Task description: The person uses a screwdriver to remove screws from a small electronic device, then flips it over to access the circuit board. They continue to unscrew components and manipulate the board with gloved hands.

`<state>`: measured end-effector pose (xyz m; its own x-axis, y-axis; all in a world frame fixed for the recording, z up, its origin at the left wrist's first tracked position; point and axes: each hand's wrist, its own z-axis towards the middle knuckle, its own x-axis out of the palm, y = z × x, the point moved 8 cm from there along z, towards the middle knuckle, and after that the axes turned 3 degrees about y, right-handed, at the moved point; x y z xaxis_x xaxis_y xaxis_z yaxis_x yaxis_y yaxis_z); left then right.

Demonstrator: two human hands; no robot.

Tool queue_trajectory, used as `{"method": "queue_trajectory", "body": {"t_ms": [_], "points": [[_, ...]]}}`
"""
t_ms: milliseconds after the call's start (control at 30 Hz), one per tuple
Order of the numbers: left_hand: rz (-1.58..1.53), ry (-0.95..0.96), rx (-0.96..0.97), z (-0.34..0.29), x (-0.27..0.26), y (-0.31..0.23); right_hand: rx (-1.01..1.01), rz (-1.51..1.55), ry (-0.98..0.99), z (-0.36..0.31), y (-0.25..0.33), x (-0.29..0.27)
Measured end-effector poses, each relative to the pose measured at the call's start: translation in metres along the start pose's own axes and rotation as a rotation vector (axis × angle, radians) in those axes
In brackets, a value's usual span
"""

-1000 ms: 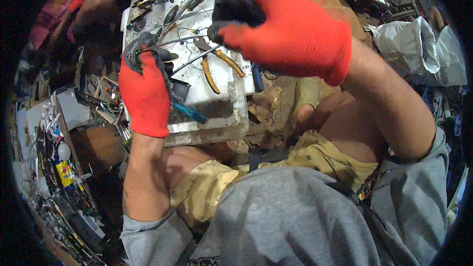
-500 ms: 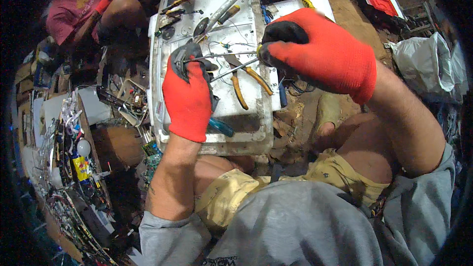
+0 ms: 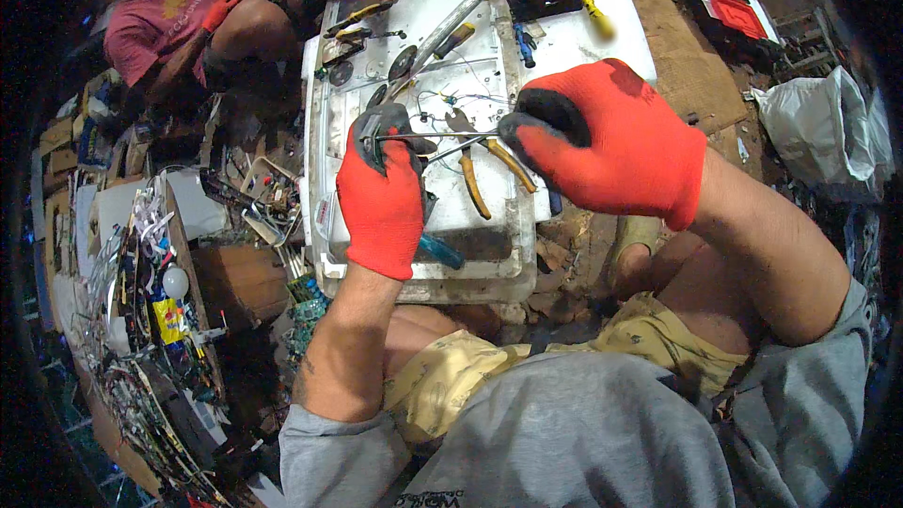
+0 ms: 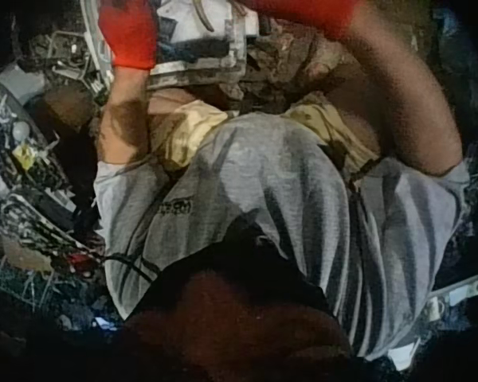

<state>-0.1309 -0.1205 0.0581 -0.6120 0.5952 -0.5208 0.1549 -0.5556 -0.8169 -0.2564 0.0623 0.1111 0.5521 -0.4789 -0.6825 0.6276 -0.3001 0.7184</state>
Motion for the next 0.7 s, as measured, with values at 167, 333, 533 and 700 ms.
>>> {"method": "queue_trajectory", "body": {"t_ms": [167, 333, 533, 700], "points": [[0.058, 0.005, 0.054, -0.001, 0.001, -0.004, -0.112, 0.046, 0.023, 0.006, 0.0, -0.004], [0.046, 0.03, 0.006, 0.001, 0.002, -0.005, -0.304, 0.089, -0.018, 0.007, -0.005, 0.0], [0.127, 0.04, -0.022, 0.002, 0.004, 0.003, 0.002, 0.025, 0.21, 0.016, -0.018, 0.021], [0.127, 0.072, -0.052, 0.004, 0.008, 0.001, -0.156, 0.0, 0.191, 0.017, -0.014, 0.024]]}}
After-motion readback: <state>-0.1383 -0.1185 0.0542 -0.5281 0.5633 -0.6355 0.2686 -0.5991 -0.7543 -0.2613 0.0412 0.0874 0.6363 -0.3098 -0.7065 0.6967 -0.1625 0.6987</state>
